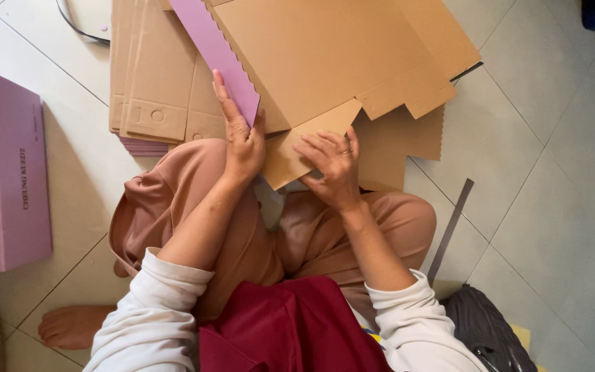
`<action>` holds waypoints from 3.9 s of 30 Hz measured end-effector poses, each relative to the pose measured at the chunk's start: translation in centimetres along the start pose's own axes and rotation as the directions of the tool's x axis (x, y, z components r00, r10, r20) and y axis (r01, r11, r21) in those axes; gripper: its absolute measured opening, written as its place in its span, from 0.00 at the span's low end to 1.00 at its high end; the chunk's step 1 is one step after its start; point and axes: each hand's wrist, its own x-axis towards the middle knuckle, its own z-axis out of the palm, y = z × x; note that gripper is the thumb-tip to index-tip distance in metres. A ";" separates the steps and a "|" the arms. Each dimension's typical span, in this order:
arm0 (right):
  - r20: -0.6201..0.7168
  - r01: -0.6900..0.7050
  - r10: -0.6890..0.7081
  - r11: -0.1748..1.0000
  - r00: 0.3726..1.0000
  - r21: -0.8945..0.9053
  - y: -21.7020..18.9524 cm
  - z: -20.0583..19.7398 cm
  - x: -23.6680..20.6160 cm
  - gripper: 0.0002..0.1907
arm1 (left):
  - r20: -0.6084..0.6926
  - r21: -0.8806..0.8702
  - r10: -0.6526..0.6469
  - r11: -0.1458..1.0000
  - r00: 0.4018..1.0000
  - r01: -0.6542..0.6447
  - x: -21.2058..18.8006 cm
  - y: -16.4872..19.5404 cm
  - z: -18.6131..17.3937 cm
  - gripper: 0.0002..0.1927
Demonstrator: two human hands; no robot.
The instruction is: The person assembles pink shoe boxes from flat cardboard sheets. They fold the cardboard along pre-scored lines, insert pink paper inserts, and secure the flaps to form the box shape. The person handles multiple boxes in sequence, stacking completed ones aside.
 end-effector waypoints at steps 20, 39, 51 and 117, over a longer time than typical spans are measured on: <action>-0.081 0.217 -0.209 0.970 0.975 0.113 0.4 0.1 0.8 0.13 | -0.019 -0.366 -0.092 0.927 0.996 0.078 1.2 0.7 -1.4 0.53; -0.155 0.035 0.005 0.966 0.988 0.254 1.2 -0.3 1.8 0.06 | 0.007 -0.198 -0.365 0.912 0.931 0.359 0.6 0.6 -1.2 0.42; -0.322 -0.127 0.216 0.953 0.922 0.274 -0.7 0.5 3.0 0.05 | 0.140 -0.448 -0.528 0.721 0.838 0.529 0.6 0.3 -0.9 0.19; 0.156 -0.763 0.894 0.255 0.420 0.594 18.1 5.6 -2.1 0.22 | 0.745 0.638 -0.281 0.567 0.605 -0.522 2.2 0.2 11.0 0.43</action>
